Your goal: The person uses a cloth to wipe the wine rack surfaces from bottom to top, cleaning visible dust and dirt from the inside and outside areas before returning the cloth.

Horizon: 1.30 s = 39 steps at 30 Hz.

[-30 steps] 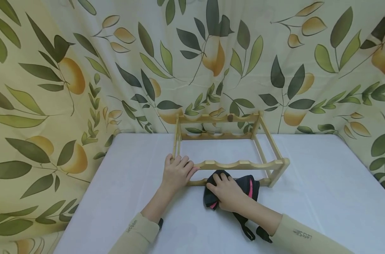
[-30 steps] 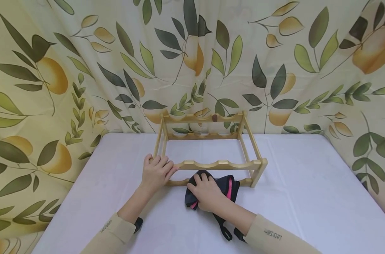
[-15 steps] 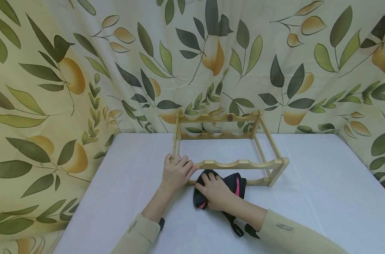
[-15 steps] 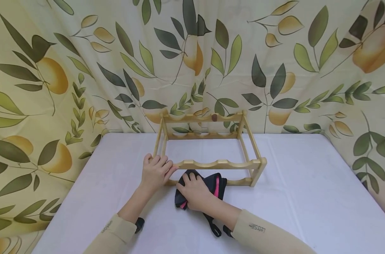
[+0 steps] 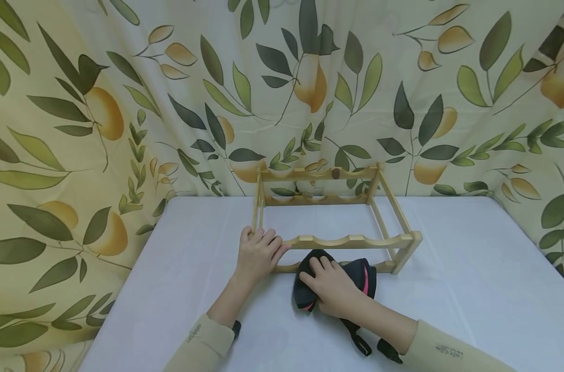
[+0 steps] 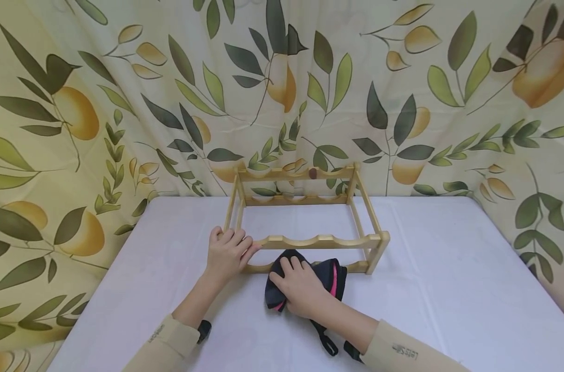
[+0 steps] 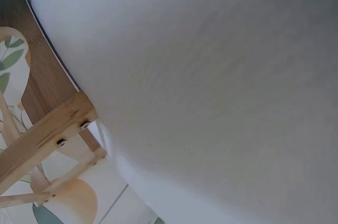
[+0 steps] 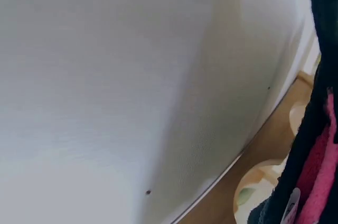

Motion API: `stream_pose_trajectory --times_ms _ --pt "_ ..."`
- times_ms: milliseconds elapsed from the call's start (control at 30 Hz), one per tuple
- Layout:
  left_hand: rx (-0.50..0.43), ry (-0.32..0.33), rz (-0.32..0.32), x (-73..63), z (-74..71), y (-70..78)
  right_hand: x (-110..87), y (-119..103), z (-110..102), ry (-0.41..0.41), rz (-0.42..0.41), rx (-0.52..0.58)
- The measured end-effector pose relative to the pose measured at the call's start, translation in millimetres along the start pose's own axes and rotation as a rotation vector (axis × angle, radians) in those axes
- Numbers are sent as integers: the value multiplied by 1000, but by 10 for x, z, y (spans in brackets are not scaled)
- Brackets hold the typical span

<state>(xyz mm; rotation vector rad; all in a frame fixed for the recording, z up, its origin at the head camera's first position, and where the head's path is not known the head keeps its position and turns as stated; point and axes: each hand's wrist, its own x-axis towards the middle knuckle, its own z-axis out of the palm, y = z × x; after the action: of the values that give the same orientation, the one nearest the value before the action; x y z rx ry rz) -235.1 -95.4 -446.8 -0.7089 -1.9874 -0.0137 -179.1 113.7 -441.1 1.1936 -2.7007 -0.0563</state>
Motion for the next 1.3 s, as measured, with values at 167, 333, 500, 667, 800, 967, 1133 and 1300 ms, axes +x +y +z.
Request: stream_pose_trajectory --times_ms 167,333,500,667,800,967,1133,1300 --pt "-1 5 2 -9 15 -3 -150 -28 -129 37 -24 -14" --pt "-10 17 4 -8 20 -2 -286 -18 -292 94 -50 -35" --pt "-15 15 4 4 13 5 -353 49 -518 153 -73 -52" --pt "-21 7 -2 4 3 5 -323 204 -793 216 -71 -90" --pt "-14 25 2 -12 4 -1 -246 361 -1003 294 -68 -119" --pt "-26 32 9 -5 -6 11 -125 558 -1273 379 -61 -154" --pt "-41 1 -5 8 -34 29 75 752 -1464 433 -48 -178" --pt "-44 0 -22 -9 -55 34 326 988 -1543 420 -52 -192"
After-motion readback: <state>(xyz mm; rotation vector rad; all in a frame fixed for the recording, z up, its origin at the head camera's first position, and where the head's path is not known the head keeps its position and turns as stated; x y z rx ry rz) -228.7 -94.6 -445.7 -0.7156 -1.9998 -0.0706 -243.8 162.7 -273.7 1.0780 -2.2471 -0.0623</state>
